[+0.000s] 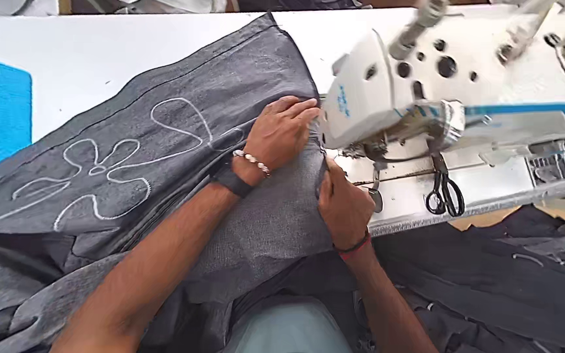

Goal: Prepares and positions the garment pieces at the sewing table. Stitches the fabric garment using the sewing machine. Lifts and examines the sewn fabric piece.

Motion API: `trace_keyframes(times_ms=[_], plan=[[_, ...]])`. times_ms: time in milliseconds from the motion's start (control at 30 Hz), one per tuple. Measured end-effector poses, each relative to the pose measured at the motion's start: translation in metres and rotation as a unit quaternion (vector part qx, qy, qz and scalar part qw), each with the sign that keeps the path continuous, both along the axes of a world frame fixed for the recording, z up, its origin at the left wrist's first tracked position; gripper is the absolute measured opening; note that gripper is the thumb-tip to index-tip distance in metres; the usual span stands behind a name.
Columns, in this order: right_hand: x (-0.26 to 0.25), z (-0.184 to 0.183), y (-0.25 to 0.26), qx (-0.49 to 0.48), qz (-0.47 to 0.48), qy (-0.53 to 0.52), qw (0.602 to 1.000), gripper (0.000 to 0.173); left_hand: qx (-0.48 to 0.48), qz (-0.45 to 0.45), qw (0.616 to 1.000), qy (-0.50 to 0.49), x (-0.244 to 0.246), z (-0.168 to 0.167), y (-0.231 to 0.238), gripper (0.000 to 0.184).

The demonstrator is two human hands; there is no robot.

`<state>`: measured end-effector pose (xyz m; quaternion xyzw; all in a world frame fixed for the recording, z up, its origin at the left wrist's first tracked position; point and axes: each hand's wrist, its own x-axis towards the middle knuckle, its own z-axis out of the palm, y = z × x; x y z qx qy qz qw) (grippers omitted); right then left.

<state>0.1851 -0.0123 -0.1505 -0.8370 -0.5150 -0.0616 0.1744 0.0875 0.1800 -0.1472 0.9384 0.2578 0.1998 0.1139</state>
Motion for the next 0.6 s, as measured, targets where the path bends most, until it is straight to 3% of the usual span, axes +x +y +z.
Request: trace_keyframes(times_ms=[200, 600], plan=[[0.005, -0.003, -0.002, 0.042, -0.001, 0.059, 0.997, 0.030, 0.013, 0.077, 0.997, 0.010, 0.006, -0.015, -0.003, 0.047], [0.004, -0.002, 0.002, 0.041, 0.003, 0.065, 0.997, 0.030, -0.052, 0.030, 0.998, -0.003, -0.004, -0.014, -0.004, 0.052]])
